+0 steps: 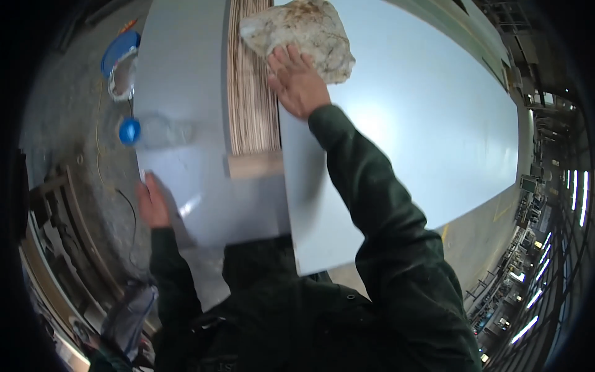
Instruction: Clean and scrape the edges of a white furniture panel using water and a blade.
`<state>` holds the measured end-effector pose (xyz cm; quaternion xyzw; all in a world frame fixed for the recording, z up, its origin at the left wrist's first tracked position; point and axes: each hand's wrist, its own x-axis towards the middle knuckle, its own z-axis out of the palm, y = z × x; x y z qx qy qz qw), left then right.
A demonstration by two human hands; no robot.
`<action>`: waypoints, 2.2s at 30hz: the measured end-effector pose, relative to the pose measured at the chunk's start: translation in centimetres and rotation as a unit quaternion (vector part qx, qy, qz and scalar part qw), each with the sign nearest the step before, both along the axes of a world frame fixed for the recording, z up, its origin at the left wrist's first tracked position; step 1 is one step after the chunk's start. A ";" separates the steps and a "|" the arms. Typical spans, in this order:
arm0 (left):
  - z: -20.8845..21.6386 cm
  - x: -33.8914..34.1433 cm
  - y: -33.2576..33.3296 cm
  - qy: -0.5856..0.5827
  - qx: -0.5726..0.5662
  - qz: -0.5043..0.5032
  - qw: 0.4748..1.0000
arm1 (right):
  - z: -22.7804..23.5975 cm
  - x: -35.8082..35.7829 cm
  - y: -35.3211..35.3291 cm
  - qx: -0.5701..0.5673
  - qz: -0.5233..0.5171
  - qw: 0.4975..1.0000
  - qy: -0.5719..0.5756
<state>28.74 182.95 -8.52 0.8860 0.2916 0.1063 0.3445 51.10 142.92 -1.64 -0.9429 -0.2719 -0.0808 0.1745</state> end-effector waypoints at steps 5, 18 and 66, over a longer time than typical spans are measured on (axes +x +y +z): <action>-2.4 4.6 1.9 -0.011 -0.031 -0.038 0.999 | 1.2 -19.2 -0.8 -0.008 0.009 0.998 0.068; -1.3 15.8 2.9 0.111 0.073 0.033 0.991 | 3.0 -21.3 -2.5 0.015 0.092 0.988 0.122; 1.0 9.8 -0.9 0.090 0.066 0.045 0.993 | 6.2 -29.0 -5.2 0.018 0.059 0.988 0.143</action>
